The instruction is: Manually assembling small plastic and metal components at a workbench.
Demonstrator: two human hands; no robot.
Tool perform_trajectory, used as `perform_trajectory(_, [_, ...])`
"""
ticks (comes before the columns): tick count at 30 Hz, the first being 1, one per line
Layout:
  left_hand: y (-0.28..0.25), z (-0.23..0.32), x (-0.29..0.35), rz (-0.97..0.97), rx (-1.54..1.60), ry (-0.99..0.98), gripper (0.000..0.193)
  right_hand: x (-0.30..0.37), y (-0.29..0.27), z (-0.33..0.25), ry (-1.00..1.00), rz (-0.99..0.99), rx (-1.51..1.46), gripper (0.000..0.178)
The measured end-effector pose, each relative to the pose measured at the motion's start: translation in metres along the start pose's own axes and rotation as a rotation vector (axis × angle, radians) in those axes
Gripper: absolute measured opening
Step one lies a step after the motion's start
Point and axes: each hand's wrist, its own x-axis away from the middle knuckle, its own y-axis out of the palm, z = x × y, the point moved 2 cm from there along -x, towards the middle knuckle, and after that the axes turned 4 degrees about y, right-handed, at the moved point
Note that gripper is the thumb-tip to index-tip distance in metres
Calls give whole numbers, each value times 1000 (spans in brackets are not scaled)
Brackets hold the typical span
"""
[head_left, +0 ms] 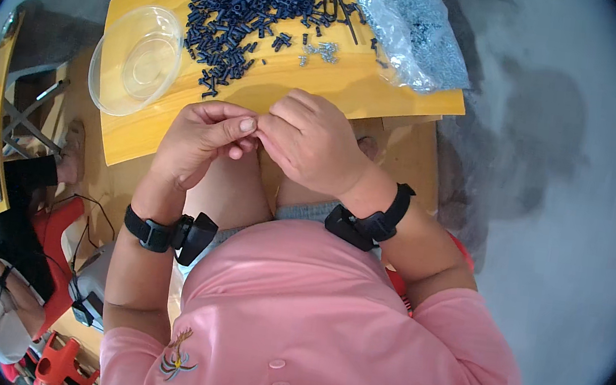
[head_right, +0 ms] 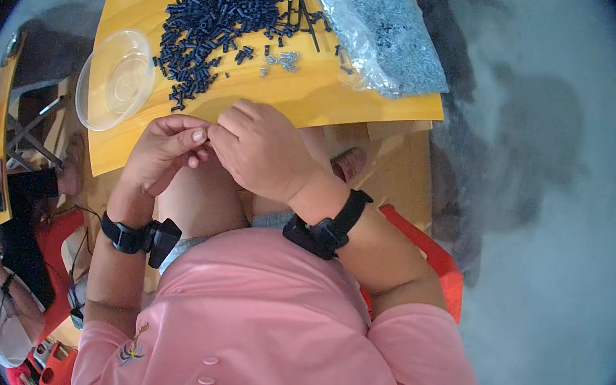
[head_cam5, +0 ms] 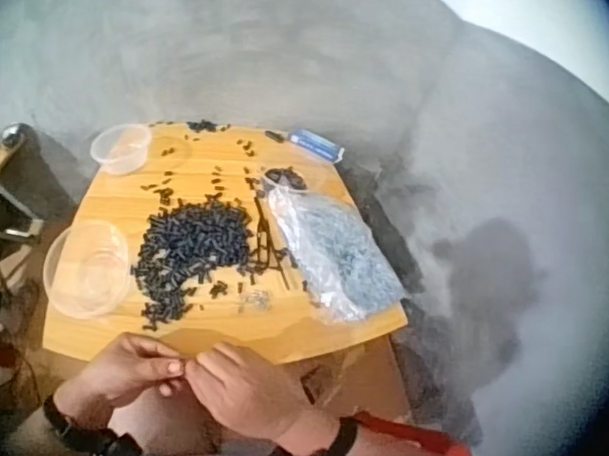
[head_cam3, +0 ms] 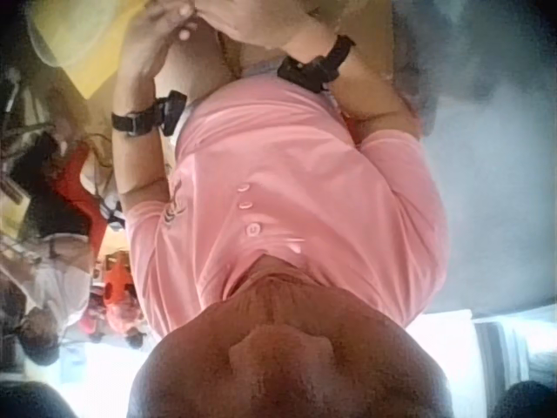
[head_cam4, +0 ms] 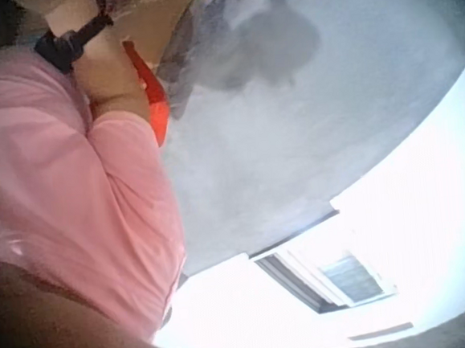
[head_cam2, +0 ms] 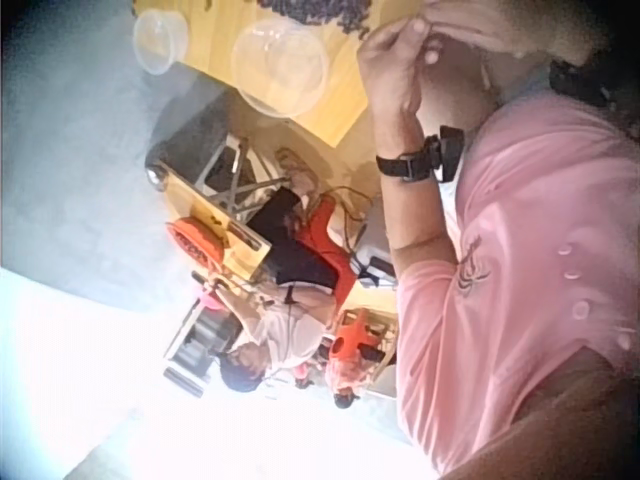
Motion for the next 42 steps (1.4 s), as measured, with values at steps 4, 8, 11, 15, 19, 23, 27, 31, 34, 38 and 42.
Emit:
perform_trajectory(4, [0,-2,3,5,-2,57,17,1,-4,0,-34,17,-46,12])
perform_trajectory(8, [5,-3,7,-3,20,130,17,-1,-10,-2,95,88,-145,8])
perform_trajectory(11, [6,-7,9,13,67,166,19,1,-11,4,208,34,-275,9])
perform_trajectory(15, [9,-8,9,9,63,232,21,1,-14,4,395,17,-479,11])
perform_trajectory(19, [12,-8,9,64,38,302,20,6,-5,9,606,-14,-754,12])
perform_trajectory(23, [15,-7,9,71,-39,366,20,5,-5,7,692,-89,-816,12])
perform_trajectory(27, [12,-9,6,84,-47,407,20,3,-4,6,684,-73,-733,13])
perform_trajectory(31, [13,-9,7,120,-92,373,18,0,-7,5,783,-143,-652,13])
perform_trajectory(34, [19,-5,8,136,-117,326,17,-1,-7,4,750,-130,-621,14])
perform_trajectory(38, [19,-2,7,135,-197,208,21,-3,-4,5,714,-148,-579,14])
perform_trajectory(42, [18,-4,4,136,-241,204,23,0,3,9,595,-109,-424,11])
